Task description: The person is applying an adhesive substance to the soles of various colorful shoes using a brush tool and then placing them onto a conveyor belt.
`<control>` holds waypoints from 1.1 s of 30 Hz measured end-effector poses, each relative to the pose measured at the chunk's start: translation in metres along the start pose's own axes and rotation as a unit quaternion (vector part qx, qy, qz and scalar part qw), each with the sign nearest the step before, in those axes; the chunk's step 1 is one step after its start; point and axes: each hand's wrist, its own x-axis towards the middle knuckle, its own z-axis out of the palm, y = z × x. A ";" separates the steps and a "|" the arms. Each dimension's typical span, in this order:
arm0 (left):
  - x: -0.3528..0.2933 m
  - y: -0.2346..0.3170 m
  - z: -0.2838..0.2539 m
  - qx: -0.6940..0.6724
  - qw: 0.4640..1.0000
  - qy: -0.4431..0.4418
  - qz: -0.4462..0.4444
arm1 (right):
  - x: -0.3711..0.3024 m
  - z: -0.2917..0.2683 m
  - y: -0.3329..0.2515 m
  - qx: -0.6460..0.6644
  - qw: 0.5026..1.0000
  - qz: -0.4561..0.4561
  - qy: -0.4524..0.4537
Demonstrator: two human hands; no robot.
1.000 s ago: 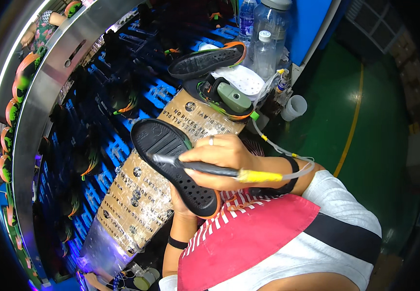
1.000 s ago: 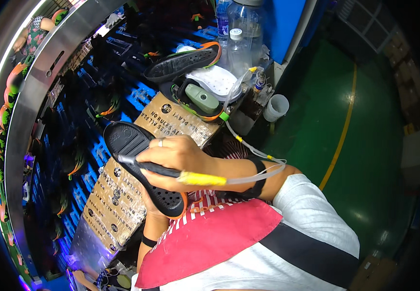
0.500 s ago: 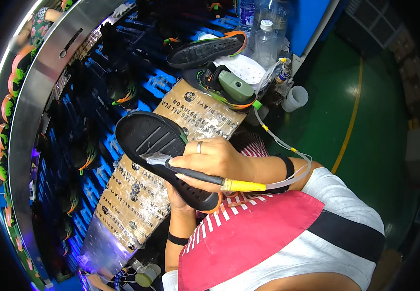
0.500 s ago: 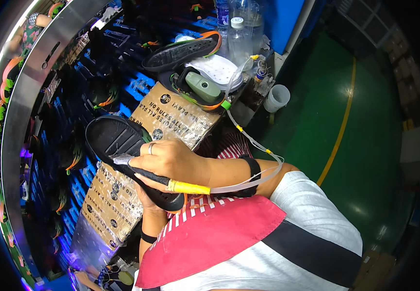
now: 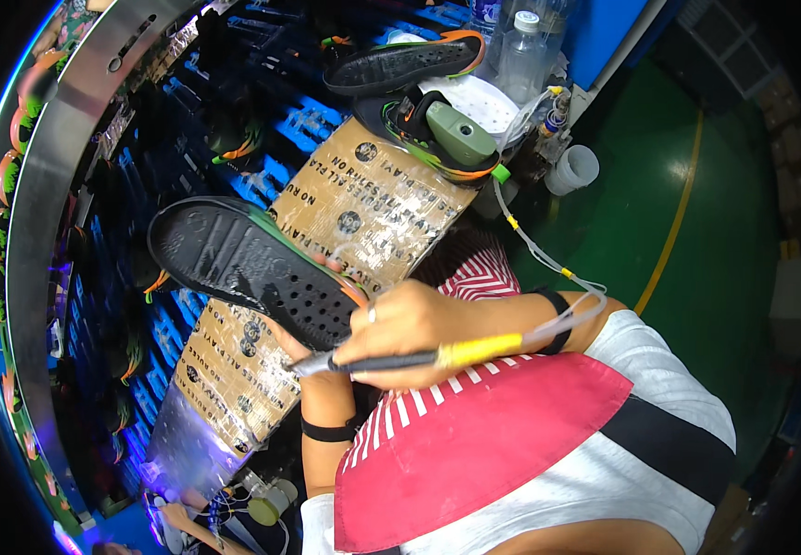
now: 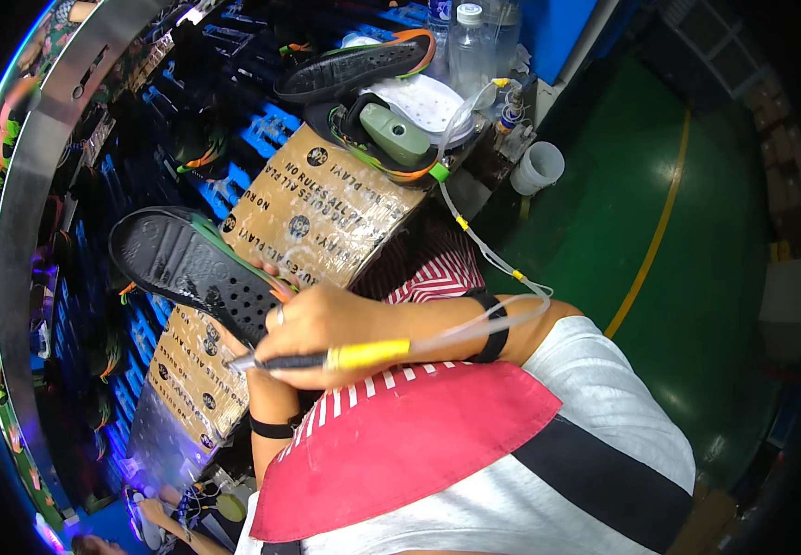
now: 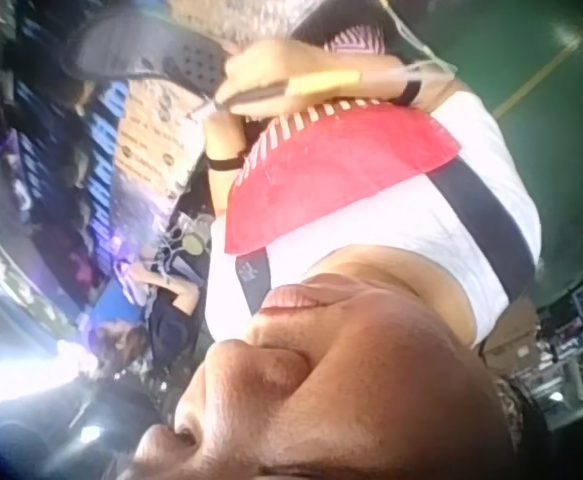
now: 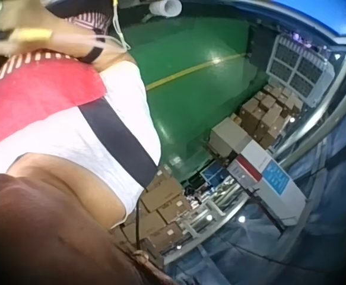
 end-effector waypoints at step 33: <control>0.012 0.077 0.020 0.328 0.931 -0.056 -0.148 | -0.007 -0.016 0.019 0.017 0.986 0.056 -0.156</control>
